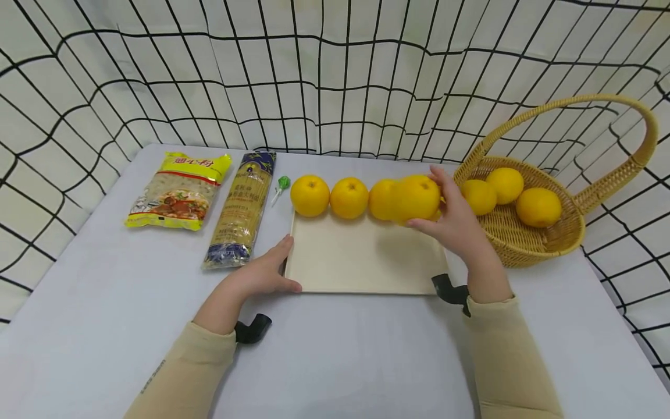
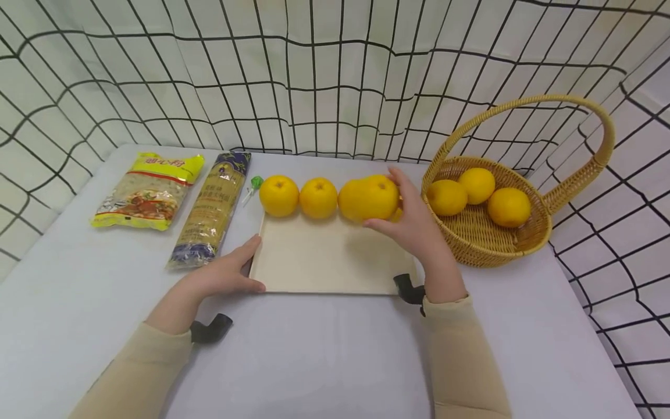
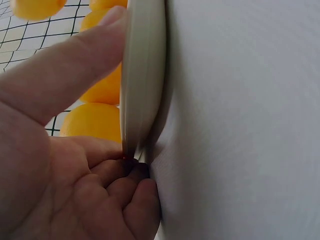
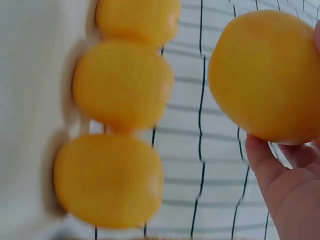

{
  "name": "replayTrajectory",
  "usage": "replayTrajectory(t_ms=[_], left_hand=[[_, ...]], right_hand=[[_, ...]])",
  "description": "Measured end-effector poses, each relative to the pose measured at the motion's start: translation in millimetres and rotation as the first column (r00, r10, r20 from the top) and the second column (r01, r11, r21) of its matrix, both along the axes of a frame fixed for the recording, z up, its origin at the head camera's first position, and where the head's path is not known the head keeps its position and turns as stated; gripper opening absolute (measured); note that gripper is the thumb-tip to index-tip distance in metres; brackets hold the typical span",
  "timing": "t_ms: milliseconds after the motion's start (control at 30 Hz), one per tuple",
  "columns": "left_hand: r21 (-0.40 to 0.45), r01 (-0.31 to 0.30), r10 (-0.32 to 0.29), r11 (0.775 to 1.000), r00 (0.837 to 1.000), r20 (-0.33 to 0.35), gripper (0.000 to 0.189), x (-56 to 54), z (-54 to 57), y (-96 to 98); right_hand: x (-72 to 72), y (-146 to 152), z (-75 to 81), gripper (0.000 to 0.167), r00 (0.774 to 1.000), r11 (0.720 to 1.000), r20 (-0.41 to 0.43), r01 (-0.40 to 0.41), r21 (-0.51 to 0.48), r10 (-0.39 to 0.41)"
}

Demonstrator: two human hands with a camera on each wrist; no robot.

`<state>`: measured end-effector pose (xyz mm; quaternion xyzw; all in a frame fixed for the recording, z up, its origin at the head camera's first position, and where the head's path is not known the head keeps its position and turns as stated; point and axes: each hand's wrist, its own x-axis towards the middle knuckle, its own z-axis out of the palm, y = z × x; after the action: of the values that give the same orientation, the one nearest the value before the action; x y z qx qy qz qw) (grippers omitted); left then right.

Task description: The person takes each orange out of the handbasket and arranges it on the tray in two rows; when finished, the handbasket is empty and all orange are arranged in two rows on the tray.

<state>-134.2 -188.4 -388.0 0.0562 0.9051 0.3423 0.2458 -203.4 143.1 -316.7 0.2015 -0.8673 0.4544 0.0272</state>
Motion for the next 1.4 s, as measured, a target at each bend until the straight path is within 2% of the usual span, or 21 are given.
replayTrajectory(t_ms=[100, 200, 433, 567, 700, 933, 1233, 1400], left_hand=[[-0.004, 0.009, -0.009, 1.000, 1.000, 0.003, 0.106, 1.5, 1.0, -0.3], [-0.009, 0.013, -0.013, 1.000, 1.000, -0.001, 0.105, 3.0, 2.0, -1.0], [-0.002, 0.015, -0.015, 1.000, 1.000, -0.013, 0.105, 5.8, 3.9, 0.2], [0.000, 0.011, -0.011, 1.000, 1.000, -0.023, 0.105, 7.0, 4.2, 0.7], [0.000, 0.003, -0.003, 1.000, 1.000, -0.027, 0.104, 7.6, 3.7, -0.1], [0.004, -0.003, 0.003, 1.000, 0.999, -0.033, 0.104, 8.1, 2.9, -0.9], [0.017, -0.025, 0.025, 1.000, 1.000, -0.017, 0.108, 4.1, 2.3, 0.5], [0.012, -0.025, 0.025, 1.000, 0.999, -0.022, 0.108, 2.9, 2.5, 2.0]], right_hand=[[2.5, -27, -3.8, 0.093, 0.998, 0.999, 0.048, -0.028, -0.020, 0.029], [5.2, -56, -8.0, 0.087, 0.996, 0.998, 0.064, -0.056, -0.019, 0.057], [7.6, -111, -23.9, 0.077, 0.990, 0.990, -0.012, -0.139, 0.034, 0.140], [10.0, -129, -34.2, 0.078, 0.991, 0.991, 0.023, -0.132, 0.023, 0.131], [12.0, -141, -41.5, 0.083, 0.989, 0.993, 0.089, -0.119, 0.012, 0.117], [13.0, -150, -48.5, 0.084, 0.976, 0.993, 0.196, -0.105, 0.051, 0.093], [9.7, -151, -58.2, 0.082, 0.984, 0.985, 0.157, -0.102, 0.140, 0.079], [7.9, -151, -62.6, 0.083, 0.975, 0.985, 0.205, -0.109, 0.130, 0.081]])
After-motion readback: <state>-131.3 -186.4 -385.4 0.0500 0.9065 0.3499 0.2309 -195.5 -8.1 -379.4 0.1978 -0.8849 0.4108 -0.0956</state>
